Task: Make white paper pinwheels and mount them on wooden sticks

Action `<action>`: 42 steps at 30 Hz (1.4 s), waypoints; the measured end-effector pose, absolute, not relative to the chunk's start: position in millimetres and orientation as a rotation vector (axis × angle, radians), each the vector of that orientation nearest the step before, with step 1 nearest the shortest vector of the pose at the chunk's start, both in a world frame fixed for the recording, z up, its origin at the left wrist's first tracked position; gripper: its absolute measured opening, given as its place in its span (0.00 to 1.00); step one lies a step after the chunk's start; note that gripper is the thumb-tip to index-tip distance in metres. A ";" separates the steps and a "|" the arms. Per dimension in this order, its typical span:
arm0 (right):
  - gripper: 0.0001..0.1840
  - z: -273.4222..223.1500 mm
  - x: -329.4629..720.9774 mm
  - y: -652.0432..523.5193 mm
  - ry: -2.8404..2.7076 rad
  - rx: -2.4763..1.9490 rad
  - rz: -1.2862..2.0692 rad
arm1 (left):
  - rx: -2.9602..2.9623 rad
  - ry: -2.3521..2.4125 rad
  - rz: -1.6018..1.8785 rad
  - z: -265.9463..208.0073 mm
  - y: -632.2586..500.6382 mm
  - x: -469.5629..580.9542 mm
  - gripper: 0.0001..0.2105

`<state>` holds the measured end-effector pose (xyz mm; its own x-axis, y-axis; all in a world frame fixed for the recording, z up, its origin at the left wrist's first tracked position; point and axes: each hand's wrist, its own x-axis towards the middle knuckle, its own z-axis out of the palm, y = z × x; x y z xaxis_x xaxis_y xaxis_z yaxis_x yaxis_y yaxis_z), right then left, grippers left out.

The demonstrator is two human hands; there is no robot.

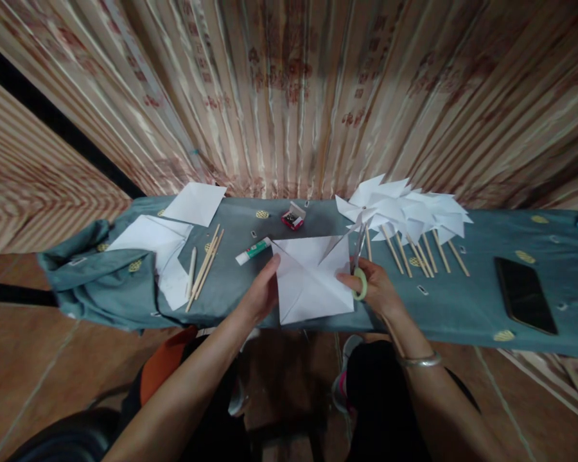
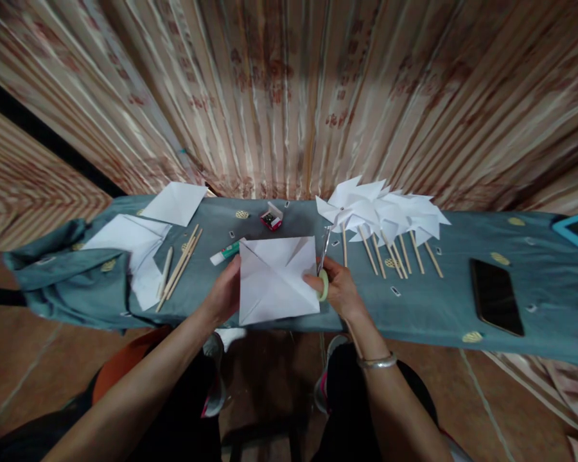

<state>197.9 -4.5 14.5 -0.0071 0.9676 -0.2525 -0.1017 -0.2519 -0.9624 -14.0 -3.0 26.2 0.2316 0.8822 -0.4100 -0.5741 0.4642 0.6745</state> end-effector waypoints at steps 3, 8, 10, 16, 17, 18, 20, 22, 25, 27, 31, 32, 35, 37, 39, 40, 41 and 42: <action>0.22 9.2 188.6 -2.5 -0.885 -1.309 1.335 | 0.467 0.722 1.049 33.9 -2.1 -13.1 0.23; 0.23 1.3 170.6 1.7 -0.800 -1.252 1.184 | 0.536 0.711 1.085 34.3 -3.5 -8.3 0.26; 0.24 0.6 164.4 3.6 -0.794 -1.228 1.175 | 0.593 0.748 1.128 32.1 -3.6 -3.8 0.27; 0.24 3.5 148.0 6.1 -0.826 -1.218 1.194 | 0.759 1.096 1.284 26.1 0.9 6.0 0.21; 0.24 4.2 145.9 5.9 -0.851 -1.224 1.197 | 0.755 1.145 1.317 25.7 2.1 5.7 0.19; 0.25 4.7 144.2 5.6 -0.879 -1.230 1.202 | 0.753 1.178 1.346 25.6 3.5 4.8 0.18; 0.25 4.8 142.4 4.9 -0.935 -1.240 1.209 | 0.768 1.215 1.371 26.2 6.5 1.1 0.17; 0.26 3.2 142.9 4.0 -0.987 -1.263 1.207 | 0.806 1.261 1.387 27.6 10.4 -4.4 0.18; 0.27 -1.0 146.6 0.7 -1.083 -1.271 1.288 | 0.828 1.335 1.440 30.0 17.6 -14.8 0.22; 0.27 -4.3 149.1 -4.3 -1.164 -1.229 1.410 | 0.818 1.367 1.496 31.4 22.6 -21.8 0.24; 0.26 -12.5 151.3 -20.4 -1.387 -1.154 1.619 | 0.761 1.397 1.584 33.2 29.6 -32.0 0.23; 0.26 -14.5 151.2 -24.5 -1.441 -1.137 1.658 | 0.750 1.390 1.604 33.2 30.7 -33.4 0.22; 0.25 -18.3 150.0 -33.6 -1.540 -1.121 1.726 | 0.764 1.359 1.645 33.0 33.0 -35.3 0.23; 0.24 -18.0 149.2 -35.7 -1.571 -1.154 1.735 | 0.799 1.347 1.649 33.2 34.0 -35.5 0.24; 0.24 -16.1 149.0 -35.1 -1.593 -1.197 1.730 | 0.821 1.344 1.640 33.7 34.7 -35.5 0.23; 0.23 -15.2 149.2 -34.4 -1.604 -1.215 1.727 | 0.826 1.344 1.638 33.9 35.0 -35.4 0.22; 0.23 -14.5 149.6 -33.5 -1.612 -1.229 1.724 | 0.832 1.344 1.634 33.9 35.2 -35.3 0.21; 0.23 -14.1 150.2 -32.8 -1.618 -1.238 1.722 | 0.845 1.346 1.627 33.6 35.3 -35.0 0.20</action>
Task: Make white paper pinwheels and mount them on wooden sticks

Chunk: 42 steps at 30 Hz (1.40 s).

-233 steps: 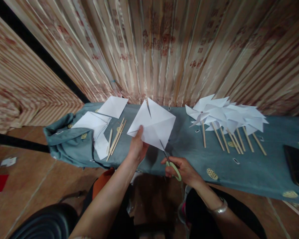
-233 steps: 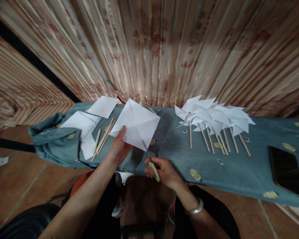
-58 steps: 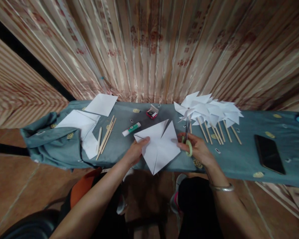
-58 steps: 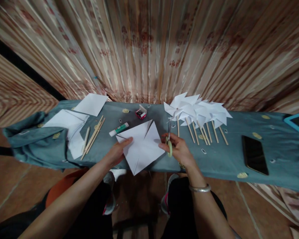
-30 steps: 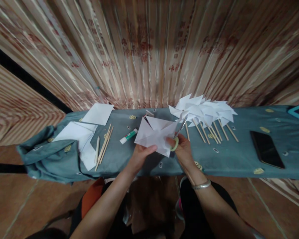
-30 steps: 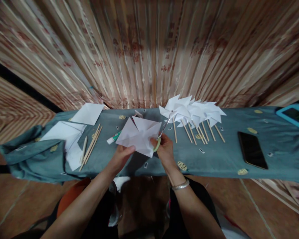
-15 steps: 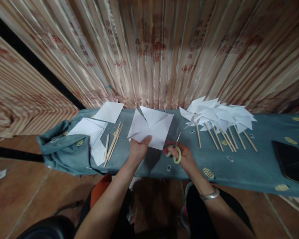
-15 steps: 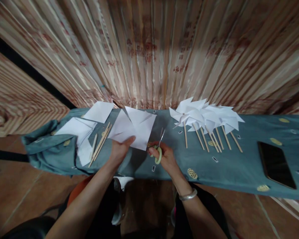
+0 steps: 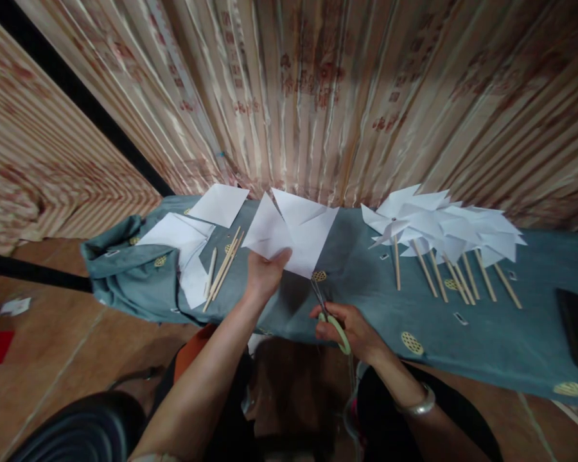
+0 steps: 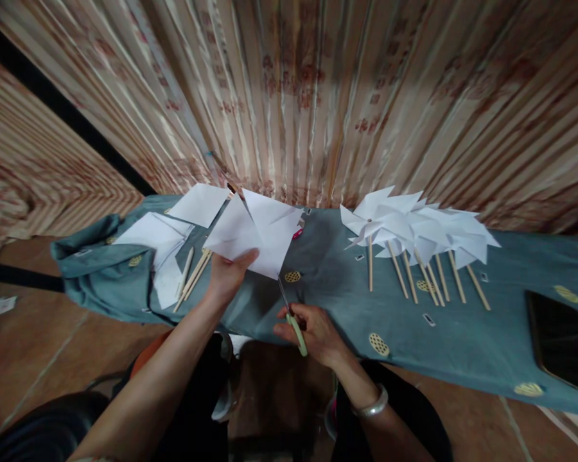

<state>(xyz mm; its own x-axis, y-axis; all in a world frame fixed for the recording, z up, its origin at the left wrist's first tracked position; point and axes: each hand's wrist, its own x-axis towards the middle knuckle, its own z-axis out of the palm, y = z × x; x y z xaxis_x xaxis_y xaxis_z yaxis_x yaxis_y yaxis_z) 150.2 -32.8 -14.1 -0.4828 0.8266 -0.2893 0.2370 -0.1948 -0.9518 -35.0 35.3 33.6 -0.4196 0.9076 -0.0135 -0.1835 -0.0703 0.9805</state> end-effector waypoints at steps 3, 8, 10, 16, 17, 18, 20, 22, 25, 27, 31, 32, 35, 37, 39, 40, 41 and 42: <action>0.23 -15.5 152.5 -31.4 -1.626 -1.247 1.723 | 0.910 1.376 1.594 30.3 35.4 -33.5 0.15; 0.22 -18.5 155.0 -30.5 -1.601 -1.233 1.744 | 1.008 1.424 1.528 21.9 34.1 -28.6 0.14; 0.22 -18.0 155.3 -30.1 -1.577 -1.231 1.760 | 1.033 1.430 1.502 20.4 33.0 -26.7 0.13; 0.22 -15.8 155.0 -29.0 -1.523 -1.231 1.782 | 1.048 1.477 1.427 21.4 30.0 -24.6 0.11; 0.22 -16.0 154.9 -28.9 -1.519 -1.232 1.783 | 1.057 1.475 1.426 21.5 29.7 -24.6 0.11; 0.22 -16.2 154.7 -28.8 -1.519 -1.232 1.783 | 1.067 1.470 1.429 21.4 29.4 -24.5 0.11; 0.22 -16.5 154.5 -28.5 -1.525 -1.228 1.775 | 1.083 1.455 1.435 21.1 28.8 -24.3 0.10; 0.21 -16.3 154.4 -28.4 -1.530 -1.223 1.763 | 1.087 1.454 1.427 21.3 28.2 -24.2 0.10; 0.21 -14.8 154.3 -28.4 -1.526 -1.223 1.763 | 1.088 1.479 1.397 22.8 27.4 -24.5 0.09; 0.21 -13.7 154.0 -28.5 -1.523 -1.224 1.766 | 1.093 1.486 1.383 24.0 27.2 -24.8 0.09; 0.21 -12.6 153.1 -28.5 -1.508 -1.228 1.767 | 1.101 1.477 1.396 24.8 27.0 -24.5 0.09; 0.21 -12.8 152.9 -28.4 -1.509 -1.228 1.765 | 1.100 1.475 1.397 24.7 26.8 -24.2 0.09; 0.20 -14.1 153.2 -28.3 -1.518 -1.215 1.762 | 1.087 1.470 1.393 24.7 26.2 -23.4 0.09; 0.20 -15.1 153.6 -28.3 -1.514 -1.210 1.766 | 1.083 1.464 1.399 25.0 26.0 -23.1 0.09; 0.20 -15.5 153.7 -28.5 -1.499 -1.213 1.776 | 1.091 1.460 1.407 25.3 26.2 -23.1 0.10; 0.20 -15.5 153.6 -28.5 -1.493 -1.218 1.778 | 1.095 1.460 1.408 25.3 26.4 -23.2 0.10; 0.20 -15.5 153.4 -28.6 -1.488 -1.223 1.779 | 1.098 1.463 1.408 25.0 26.7 -23.4 0.09; 0.20 -15.5 153.1 -28.6 -1.485 -1.225 1.777 | 1.100 1.467 1.405 24.7 27.0 -23.7 0.09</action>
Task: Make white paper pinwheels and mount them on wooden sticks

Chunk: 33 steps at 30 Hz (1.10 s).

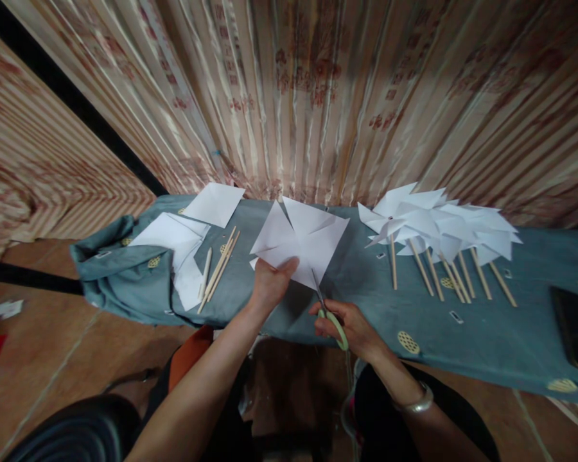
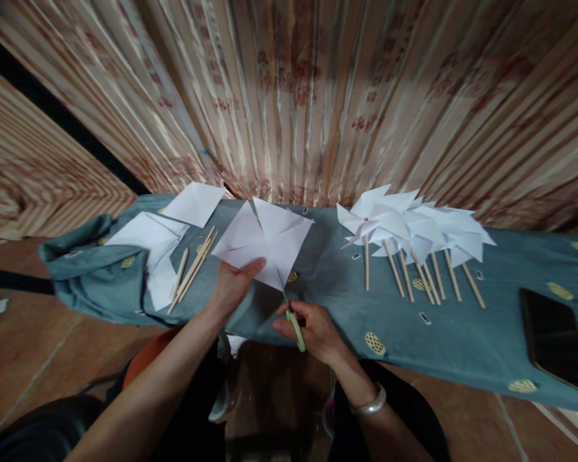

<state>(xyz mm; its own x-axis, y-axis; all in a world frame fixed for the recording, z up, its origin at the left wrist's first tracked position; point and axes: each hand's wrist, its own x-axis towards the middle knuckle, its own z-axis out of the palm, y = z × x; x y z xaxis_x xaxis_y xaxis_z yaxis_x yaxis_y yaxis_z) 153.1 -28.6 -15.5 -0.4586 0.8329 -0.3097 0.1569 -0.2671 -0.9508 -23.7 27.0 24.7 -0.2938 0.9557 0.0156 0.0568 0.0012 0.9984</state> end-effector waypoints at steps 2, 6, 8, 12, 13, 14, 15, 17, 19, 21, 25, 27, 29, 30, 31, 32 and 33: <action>0.20 -15.8 152.6 -28.5 -1.480 -1.226 1.772 | 1.104 1.478 1.397 23.9 27.5 -24.2 0.10; 0.20 -17.4 152.5 -28.4 -1.474 -1.236 1.768 | 1.095 1.510 1.382 24.7 26.9 -24.9 0.10; 0.20 -17.5 152.4 -28.4 -1.470 -1.242 1.760 | 1.088 1.529 1.366 26.4 26.2 -24.8 0.09; 0.21 -15.5 150.3 -28.3 -1.449 -1.260 1.753 | 1.076 1.541 1.349 26.5 25.9 -25.0 0.08; 0.21 -14.8 149.5 -28.3 -1.439 -1.267 1.759 | 1.069 1.536 1.353 25.4 26.2 -25.3 0.09; 0.21 -14.2 148.6 -28.4 -1.427 -1.274 1.766 | 1.064 1.531 1.358 24.2 26.5 -25.7 0.09; 0.22 -13.8 147.7 -28.4 -1.414 -1.280 1.772 | 1.063 1.526 1.362 22.9 26.8 -26.2 0.10; 0.22 -13.6 146.7 -28.6 -1.396 -1.287 1.782 | 1.068 1.517 1.365 21.0 27.2 -27.0 0.10; 0.22 -14.4 146.8 -28.7 -1.396 -1.288 1.778 | 1.070 1.517 1.365 20.6 27.3 -27.0 0.10; 0.22 -15.7 148.0 -28.8 -1.427 -1.276 1.759 | 1.074 1.506 1.376 21.4 26.8 -25.9 0.11; 0.21 -17.1 151.2 -28.2 -1.531 -1.251 1.686 | 1.064 1.443 1.377 22.4 25.0 -22.1 0.10; 0.22 -16.7 152.0 -27.7 -1.539 -1.259 1.673 | 1.043 1.427 1.370 22.0 24.4 -20.9 0.10; 0.21 -16.0 152.0 -27.4 -1.536 -1.267 1.674 | 1.040 1.424 1.357 21.8 24.1 -20.5 0.10; 0.21 -15.5 151.8 -27.3 -1.535 -1.272 1.674 | 1.045 1.421 1.350 22.0 24.0 -20.6 0.09; 0.21 -15.1 151.4 -27.3 -1.534 -1.277 1.673 | 1.050 1.419 1.350 22.3 24.1 -20.8 0.09; 0.21 -14.6 150.9 -27.2 -1.530 -1.284 1.673 | 1.053 1.419 1.354 22.8 24.1 -21.1 0.08; 0.21 -14.1 150.4 -27.3 -1.522 -1.291 1.676 | 1.055 1.420 1.361 23.4 24.2 -21.4 0.09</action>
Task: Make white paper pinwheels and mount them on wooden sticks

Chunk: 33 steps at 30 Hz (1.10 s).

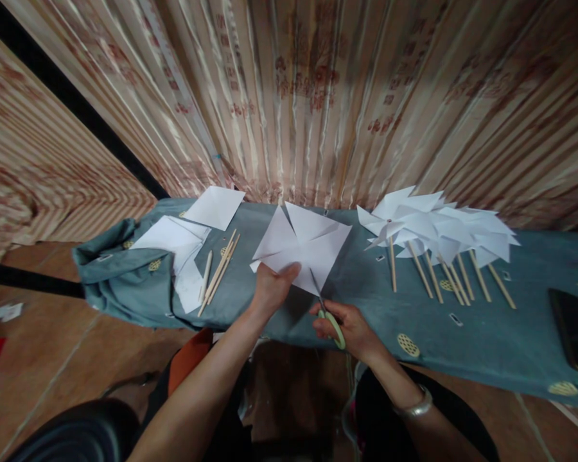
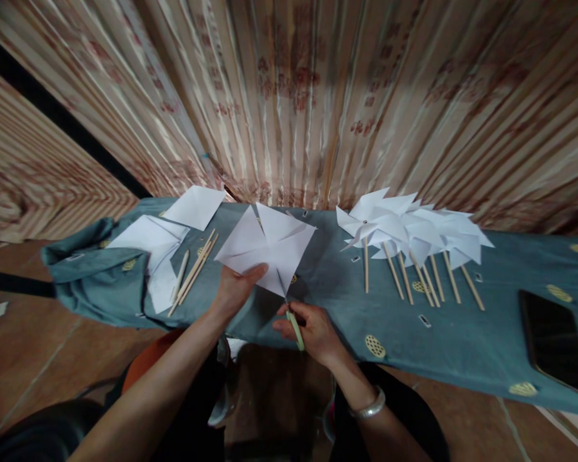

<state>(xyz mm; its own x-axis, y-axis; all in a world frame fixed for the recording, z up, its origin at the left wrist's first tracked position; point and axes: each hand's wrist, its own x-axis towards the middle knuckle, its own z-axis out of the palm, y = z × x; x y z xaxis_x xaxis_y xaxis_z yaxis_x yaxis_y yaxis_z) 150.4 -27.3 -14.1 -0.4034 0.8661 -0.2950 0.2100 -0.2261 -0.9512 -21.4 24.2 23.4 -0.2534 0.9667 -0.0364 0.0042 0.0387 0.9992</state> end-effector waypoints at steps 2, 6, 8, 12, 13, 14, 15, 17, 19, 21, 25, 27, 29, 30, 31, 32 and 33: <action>0.21 -13.4 149.2 -27.4 -1.492 -1.305 1.691 | 1.060 1.425 1.376 24.3 24.4 -21.9 0.10; 0.21 -14.0 148.2 -27.4 -1.468 -1.306 1.701 | 1.066 1.432 1.370 22.4 24.4 -22.2 0.08; 0.21 -15.1 148.8 -27.0 -1.492 -1.293 1.676 | 1.079 1.419 1.360 20.4 24.0 -21.8 0.07; 0.22 -16.5 150.5 -26.2 -1.525 -1.283 1.637 | 1.102 1.415 1.327 18.9 22.6 -20.4 0.06; 0.22 -16.3 150.6 -26.1 -1.523 -1.284 1.640 | 1.099 1.420 1.326 19.1 22.3 -20.2 0.07; 0.22 -15.9 150.6 -26.0 -1.517 -1.286 1.645 | 1.095 1.424 1.326 19.4 22.2 -20.1 0.07; 0.22 -15.5 150.4 -26.0 -1.512 -1.288 1.649 | 1.092 1.426 1.329 19.7 22.1 -20.2 0.08; 0.22 -15.0 149.9 -26.0 -1.500 -1.298 1.655 | 1.098 1.425 1.335 19.8 22.0 -20.7 0.09; 0.22 -15.4 149.3 -26.1 -1.480 -1.310 1.660 | 1.114 1.424 1.323 19.5 22.0 -21.3 0.08; 0.23 -16.7 149.2 -26.1 -1.461 -1.317 1.668 | 1.110 1.425 1.313 19.2 21.9 -21.4 0.07; 0.24 -19.1 150.6 -25.6 -1.465 -1.310 1.667 | 1.075 1.406 1.305 18.3 21.0 -19.9 0.09; 0.24 -18.6 151.4 -25.2 -1.473 -1.299 1.660 | 1.078 1.377 1.317 17.5 20.2 -19.1 0.10; 0.25 -17.2 151.6 -24.7 -1.463 -1.300 1.660 | 1.083 1.358 1.326 17.0 19.6 -18.9 0.10; 0.25 -16.4 151.6 -24.6 -1.453 -1.301 1.667 | 1.083 1.358 1.326 17.1 19.3 -19.0 0.10; 0.25 -15.7 151.4 -24.4 -1.439 -1.300 1.677 | 1.082 1.361 1.322 17.4 19.1 -19.1 0.10; 0.25 -15.0 151.1 -24.2 -1.421 -1.298 1.688 | 1.079 1.368 1.321 18.0 19.0 -19.3 0.11; 0.25 -14.5 150.7 -24.0 -1.403 -1.293 1.701 | 1.076 1.375 1.319 18.7 18.9 -19.3 0.11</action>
<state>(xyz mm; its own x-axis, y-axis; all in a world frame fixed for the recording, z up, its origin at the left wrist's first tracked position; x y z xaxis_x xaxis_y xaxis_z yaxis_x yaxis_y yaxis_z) 150.7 -24.0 -14.5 -0.3642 0.8768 -0.3139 0.1412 -0.2812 -0.9492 -19.3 18.9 18.7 -0.1968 0.9794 -0.0444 -0.0035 0.0446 0.9990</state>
